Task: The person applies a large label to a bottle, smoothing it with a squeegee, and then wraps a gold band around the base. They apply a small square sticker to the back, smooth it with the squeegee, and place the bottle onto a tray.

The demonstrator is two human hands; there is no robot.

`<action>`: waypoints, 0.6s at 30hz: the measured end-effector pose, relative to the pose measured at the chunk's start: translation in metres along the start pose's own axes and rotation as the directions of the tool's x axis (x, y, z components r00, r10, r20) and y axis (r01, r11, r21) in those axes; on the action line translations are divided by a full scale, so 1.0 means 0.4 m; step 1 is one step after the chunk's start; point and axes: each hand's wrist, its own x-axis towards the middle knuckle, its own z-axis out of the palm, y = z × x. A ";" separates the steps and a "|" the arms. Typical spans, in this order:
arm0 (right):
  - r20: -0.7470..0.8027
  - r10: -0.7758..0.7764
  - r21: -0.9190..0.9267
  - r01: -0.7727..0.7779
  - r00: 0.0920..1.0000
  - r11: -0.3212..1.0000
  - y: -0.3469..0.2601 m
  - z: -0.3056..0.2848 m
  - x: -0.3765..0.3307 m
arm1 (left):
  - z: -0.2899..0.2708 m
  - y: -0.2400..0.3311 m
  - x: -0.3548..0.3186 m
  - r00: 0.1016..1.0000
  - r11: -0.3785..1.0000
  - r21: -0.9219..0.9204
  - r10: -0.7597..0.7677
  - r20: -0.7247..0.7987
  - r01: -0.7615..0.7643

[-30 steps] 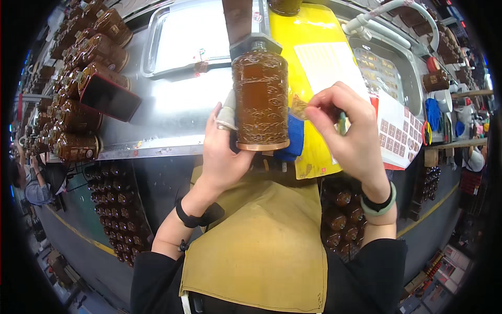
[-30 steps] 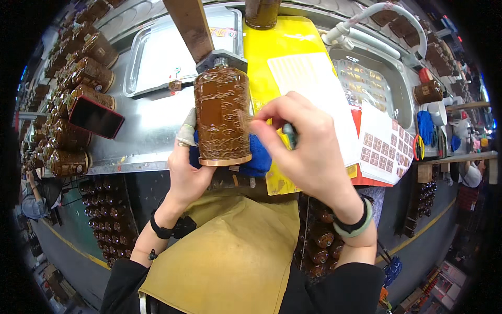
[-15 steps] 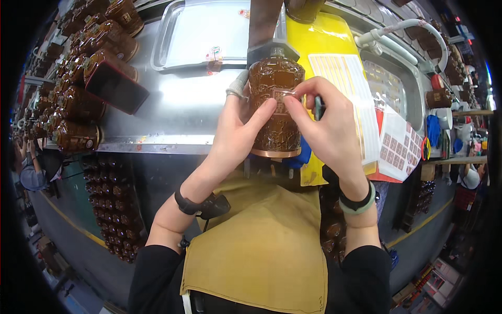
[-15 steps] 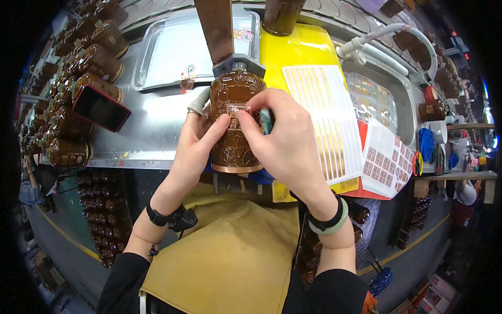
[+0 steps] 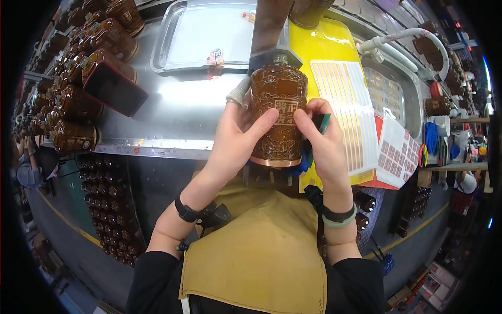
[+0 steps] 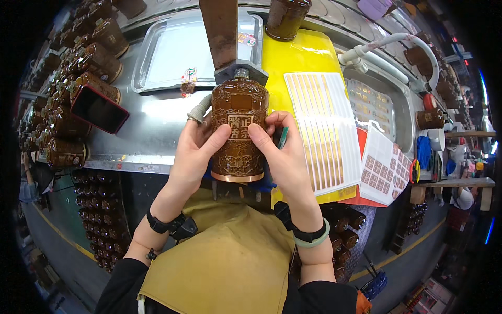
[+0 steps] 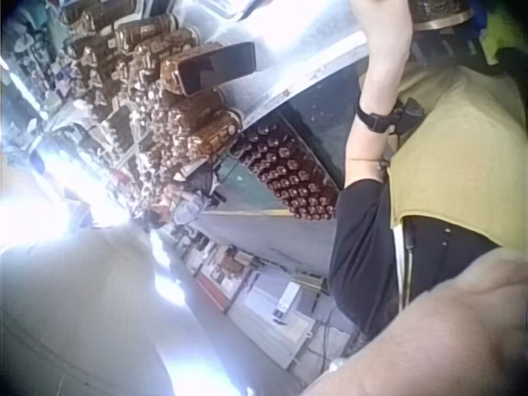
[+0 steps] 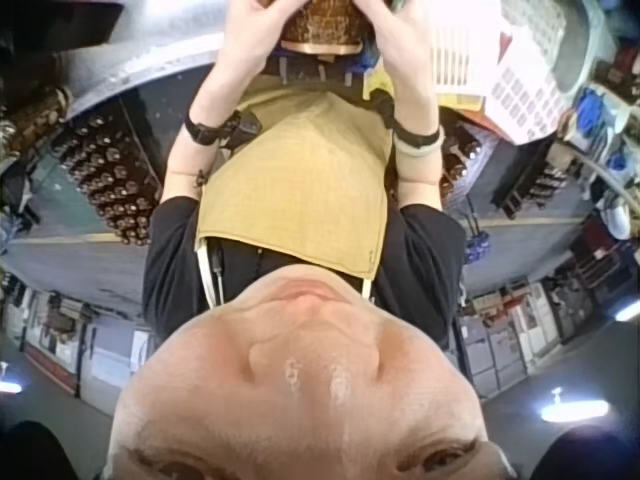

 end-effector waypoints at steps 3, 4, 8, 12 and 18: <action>-0.011 -0.007 -0.052 0.006 1.000 0.999 0.006 0.000 0.000 | -0.001 0.000 0.003 1.000 1.000 0.006 -0.011 -0.005 0.011; -0.011 -0.006 -0.052 0.005 1.000 0.999 0.006 0.001 0.000 | 0.000 0.000 0.002 1.000 1.000 0.006 -0.012 -0.005 0.012; -0.006 0.015 -0.014 -0.015 1.000 1.000 0.002 0.000 0.002 | 0.000 0.001 0.002 1.000 0.999 -0.032 -0.024 -0.007 0.023; -0.017 -0.004 -0.040 0.003 1.000 0.999 0.006 0.004 0.002 | 0.000 -0.003 0.001 1.000 1.000 -0.013 -0.011 -0.004 0.011; -0.019 0.006 -0.039 -0.006 1.000 0.999 0.009 0.002 0.007 | 0.007 0.000 0.002 1.000 1.000 -0.025 -0.013 -0.028 0.012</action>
